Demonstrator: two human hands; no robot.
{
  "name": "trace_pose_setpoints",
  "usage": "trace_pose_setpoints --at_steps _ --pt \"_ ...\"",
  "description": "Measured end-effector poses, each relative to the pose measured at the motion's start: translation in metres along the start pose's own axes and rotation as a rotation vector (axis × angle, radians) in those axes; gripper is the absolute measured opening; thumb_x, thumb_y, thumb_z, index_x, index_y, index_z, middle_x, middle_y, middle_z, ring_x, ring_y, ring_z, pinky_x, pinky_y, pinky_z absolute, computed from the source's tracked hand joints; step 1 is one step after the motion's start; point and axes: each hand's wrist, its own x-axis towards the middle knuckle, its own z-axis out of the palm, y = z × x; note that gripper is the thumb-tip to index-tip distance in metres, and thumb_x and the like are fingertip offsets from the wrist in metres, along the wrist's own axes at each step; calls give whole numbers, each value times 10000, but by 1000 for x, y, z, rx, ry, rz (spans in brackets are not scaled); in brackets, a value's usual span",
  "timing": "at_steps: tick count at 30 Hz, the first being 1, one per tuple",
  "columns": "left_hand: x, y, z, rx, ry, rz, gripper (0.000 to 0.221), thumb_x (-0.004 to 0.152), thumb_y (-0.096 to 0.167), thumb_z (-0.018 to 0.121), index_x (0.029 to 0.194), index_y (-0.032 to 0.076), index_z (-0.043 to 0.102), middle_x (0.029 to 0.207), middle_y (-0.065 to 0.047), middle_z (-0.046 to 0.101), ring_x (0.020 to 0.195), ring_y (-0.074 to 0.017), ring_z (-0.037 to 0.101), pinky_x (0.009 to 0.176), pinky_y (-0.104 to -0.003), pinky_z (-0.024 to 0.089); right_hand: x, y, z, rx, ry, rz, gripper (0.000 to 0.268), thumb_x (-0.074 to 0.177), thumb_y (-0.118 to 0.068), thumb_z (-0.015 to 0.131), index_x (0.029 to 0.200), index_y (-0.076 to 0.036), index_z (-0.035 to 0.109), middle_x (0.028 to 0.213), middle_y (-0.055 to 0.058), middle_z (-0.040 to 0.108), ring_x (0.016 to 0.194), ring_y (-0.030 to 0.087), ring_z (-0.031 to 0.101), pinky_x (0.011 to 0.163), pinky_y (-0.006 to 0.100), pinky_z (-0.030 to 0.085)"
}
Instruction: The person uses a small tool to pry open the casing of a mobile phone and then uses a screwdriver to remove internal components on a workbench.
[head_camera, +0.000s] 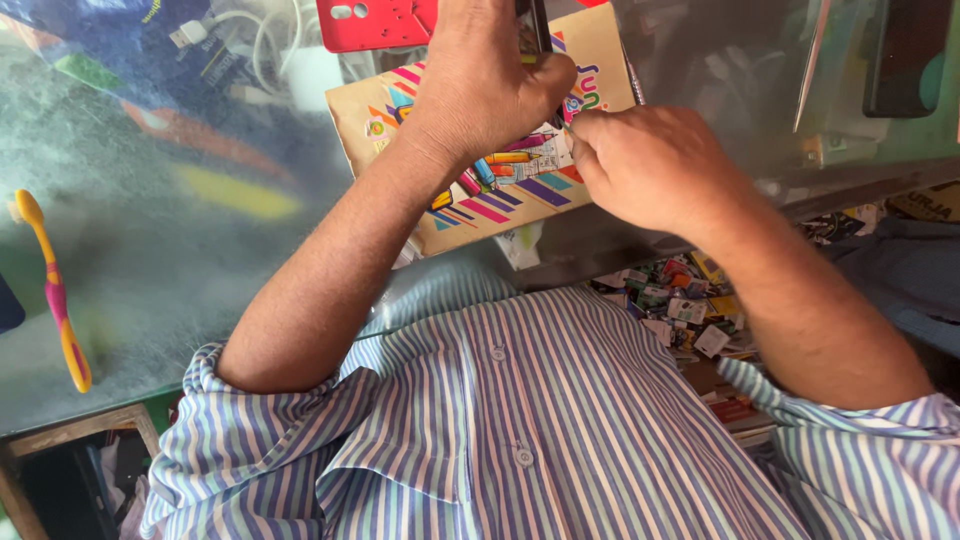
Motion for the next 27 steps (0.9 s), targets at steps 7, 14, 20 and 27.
trace_pose_setpoints --at_steps 7,14,20,27 --pt "-2 -2 6 25 21 47 571 798 142 778 1256 12 463 1144 -236 532 1098 -440 533 946 -533 480 -7 -7 7 29 85 13 223 984 -203 602 863 -39 694 745 191 700 686 393 695 650 520 541" --pt "-8 14 9 -8 10 55 689 779 109 743 1369 4 404 1193 -249 496 1121 -448 519 956 -530 483 -12 -12 8 21 86 59 203 964 -187 612 869 -29 696 692 179 694 613 366 690 605 500 543" --pt "-8 9 7 -18 23 69 686 783 80 730 1384 24 404 1210 -240 501 1134 -447 525 982 -525 492 -21 -18 -3 6 166 53 197 994 -174 615 866 -49 696 703 170 686 625 366 683 605 493 535" --pt "-8 10 6 -35 -19 76 631 799 58 718 1352 40 413 1183 -213 527 1106 -418 549 995 -510 502 -32 -13 -30 156 293 117 272 1112 -211 626 913 -30 661 706 186 645 657 381 667 585 484 490"
